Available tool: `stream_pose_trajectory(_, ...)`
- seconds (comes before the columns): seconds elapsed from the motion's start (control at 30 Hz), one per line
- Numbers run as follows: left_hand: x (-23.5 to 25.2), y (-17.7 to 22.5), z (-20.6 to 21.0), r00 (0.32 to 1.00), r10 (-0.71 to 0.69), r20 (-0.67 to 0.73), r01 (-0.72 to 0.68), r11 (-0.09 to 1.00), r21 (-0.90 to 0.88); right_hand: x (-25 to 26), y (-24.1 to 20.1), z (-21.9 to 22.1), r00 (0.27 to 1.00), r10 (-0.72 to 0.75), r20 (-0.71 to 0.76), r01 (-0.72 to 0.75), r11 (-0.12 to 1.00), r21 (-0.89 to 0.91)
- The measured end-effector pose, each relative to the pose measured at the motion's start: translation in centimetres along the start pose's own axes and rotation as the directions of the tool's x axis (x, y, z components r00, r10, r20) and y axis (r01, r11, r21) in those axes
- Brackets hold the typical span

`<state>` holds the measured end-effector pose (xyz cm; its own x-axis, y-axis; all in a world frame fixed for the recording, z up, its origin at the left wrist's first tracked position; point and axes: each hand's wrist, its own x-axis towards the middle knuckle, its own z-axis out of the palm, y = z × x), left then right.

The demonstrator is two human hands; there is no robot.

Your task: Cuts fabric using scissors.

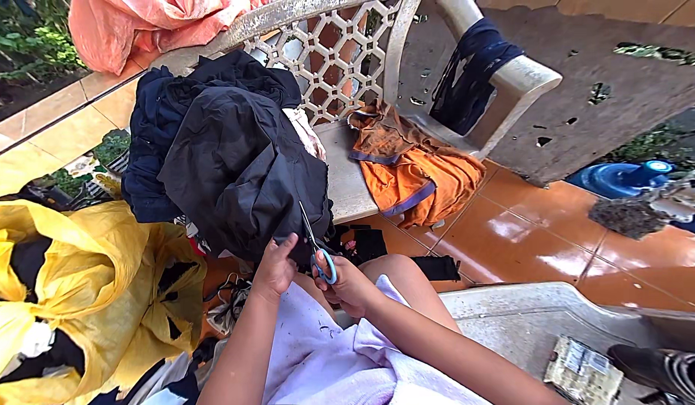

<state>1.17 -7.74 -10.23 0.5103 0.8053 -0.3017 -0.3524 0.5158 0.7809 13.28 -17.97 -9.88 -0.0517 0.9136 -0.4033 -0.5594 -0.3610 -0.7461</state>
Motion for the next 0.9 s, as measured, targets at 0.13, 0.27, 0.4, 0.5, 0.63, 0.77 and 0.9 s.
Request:
stream_pose_trajectory(0.13, 2.6, 1.5, 1.6, 0.968, -0.144, -0.208, 0.080, 0.953, -0.291, 0.1, 0.4, -0.2, 1.000, 0.026, -0.002, -0.026, 0.998, -0.054)
stream_pose_trajectory(0.27, 4.4, 2.4, 2.6, 0.967, -0.132, -0.216, 0.066, 0.955, -0.291, 0.1, 0.4, -0.3, 1.000, 0.029, 0.005, -0.029, 0.997, -0.072)
stream_pose_trajectory(0.4, 5.2, 2.9, 2.4, 0.981, -0.087, -0.175, 0.087, 0.996, -0.006, 0.2, 0.7, -0.4, 1.000, 0.025, 0.013, -0.024, 0.996, -0.084)
stream_pose_trajectory(0.5, 5.3, 3.2, 2.6, 0.975, 0.012, -0.220, 0.054, 0.955, 0.292, 0.3, 0.9, -0.6, 1.000, 0.029, 0.011, -0.028, 0.996, -0.081)
stream_pose_trajectory(0.63, 5.3, 2.7, 2.6, 0.946, 0.082, -0.313, 0.036, 0.934, 0.355, 0.5, 1.2, -0.7, 1.000, 0.019, 0.013, -0.019, 0.999, -0.039)
stream_pose_trajectory(0.77, 4.9, 1.8, 2.4, 0.949, 0.110, -0.295, -0.025, 0.961, 0.276, 0.7, 1.4, -0.6, 0.999, 0.009, 0.031, -0.008, 1.000, -0.004)
stream_pose_trajectory(0.9, 4.5, 1.1, 2.2, 0.965, 0.092, -0.244, -0.036, 0.974, 0.224, 1.0, 1.3, -0.8, 0.998, -0.002, 0.061, 0.000, 0.999, 0.033)
